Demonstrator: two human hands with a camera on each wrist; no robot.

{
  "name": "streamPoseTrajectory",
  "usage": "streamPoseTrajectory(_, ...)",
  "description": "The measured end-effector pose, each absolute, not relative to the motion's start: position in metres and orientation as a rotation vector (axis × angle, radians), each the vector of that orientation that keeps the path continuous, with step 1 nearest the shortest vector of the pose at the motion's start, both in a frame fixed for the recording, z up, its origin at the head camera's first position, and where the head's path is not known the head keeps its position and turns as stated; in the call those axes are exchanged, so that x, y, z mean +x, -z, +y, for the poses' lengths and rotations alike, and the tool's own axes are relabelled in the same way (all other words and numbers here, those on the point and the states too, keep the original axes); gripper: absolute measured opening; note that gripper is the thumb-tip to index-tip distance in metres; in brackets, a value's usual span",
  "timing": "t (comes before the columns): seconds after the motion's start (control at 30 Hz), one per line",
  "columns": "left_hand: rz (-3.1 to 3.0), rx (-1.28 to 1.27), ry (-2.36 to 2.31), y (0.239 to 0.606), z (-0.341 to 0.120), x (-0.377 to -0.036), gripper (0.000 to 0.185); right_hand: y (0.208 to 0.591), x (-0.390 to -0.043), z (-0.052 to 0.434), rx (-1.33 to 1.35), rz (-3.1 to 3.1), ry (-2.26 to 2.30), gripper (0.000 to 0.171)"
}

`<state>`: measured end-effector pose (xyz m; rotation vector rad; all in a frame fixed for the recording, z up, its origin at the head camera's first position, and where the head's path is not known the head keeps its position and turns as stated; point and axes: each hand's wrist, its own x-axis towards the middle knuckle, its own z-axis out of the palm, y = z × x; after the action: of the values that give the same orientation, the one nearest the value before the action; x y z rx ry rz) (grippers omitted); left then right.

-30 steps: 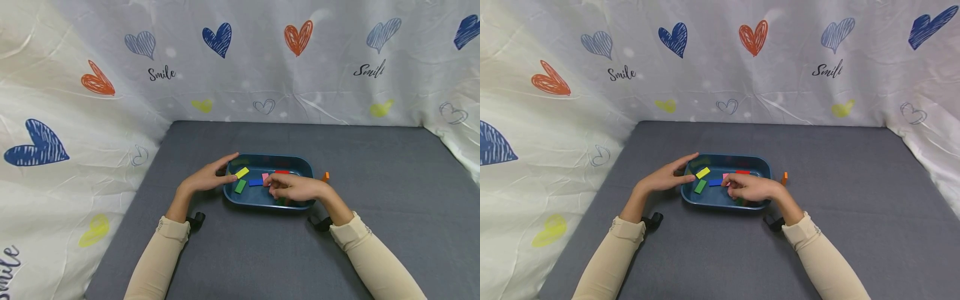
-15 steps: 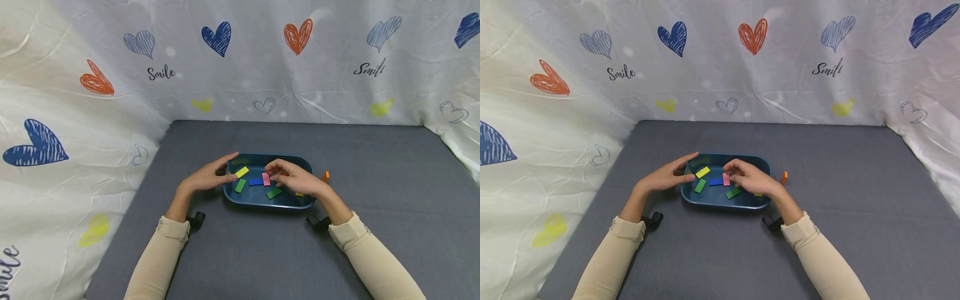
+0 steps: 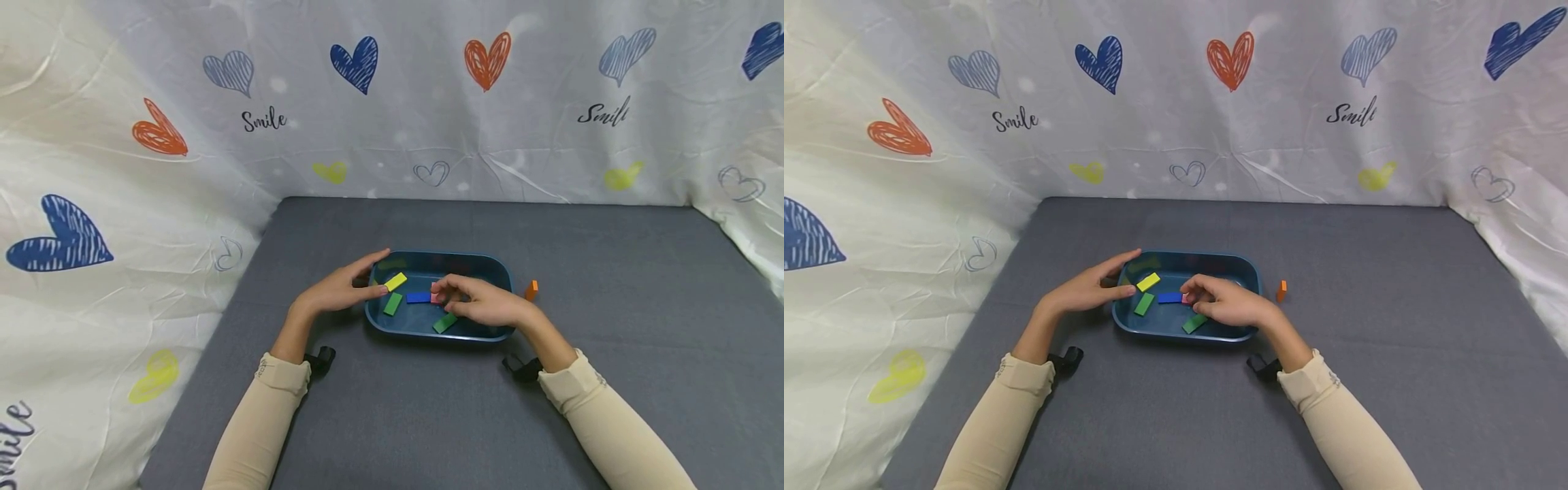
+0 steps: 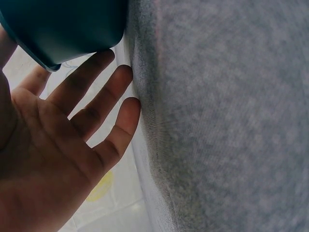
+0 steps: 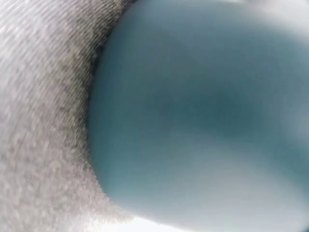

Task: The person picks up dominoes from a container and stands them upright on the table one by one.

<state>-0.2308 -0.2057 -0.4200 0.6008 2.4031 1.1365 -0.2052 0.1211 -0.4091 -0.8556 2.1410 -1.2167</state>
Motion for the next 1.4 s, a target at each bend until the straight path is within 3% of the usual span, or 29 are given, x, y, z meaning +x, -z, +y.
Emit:
streamPoseTrajectory(0.53, 2.422, 0.644, -1.122, 0.4189, -0.2061, -0.2295, 0.076, 0.41, -0.2049, 0.1221, -0.897, 2.079, 1.173, 0.053)
streamPoseTrajectory(0.73, 2.43, 0.646, -1.114, 0.4186, -0.2063, -0.2292, 0.077, 0.41, -0.2066, 0.122, -0.798, 1.929, 1.209, 0.058)
streamPoseTrajectory(1.4, 2.425, 0.655, -1.126, 0.4184, -0.2059, -0.2292, 0.077, 0.4112, -0.2092, 0.1203, -0.827, 1.879, 1.1, 0.04)
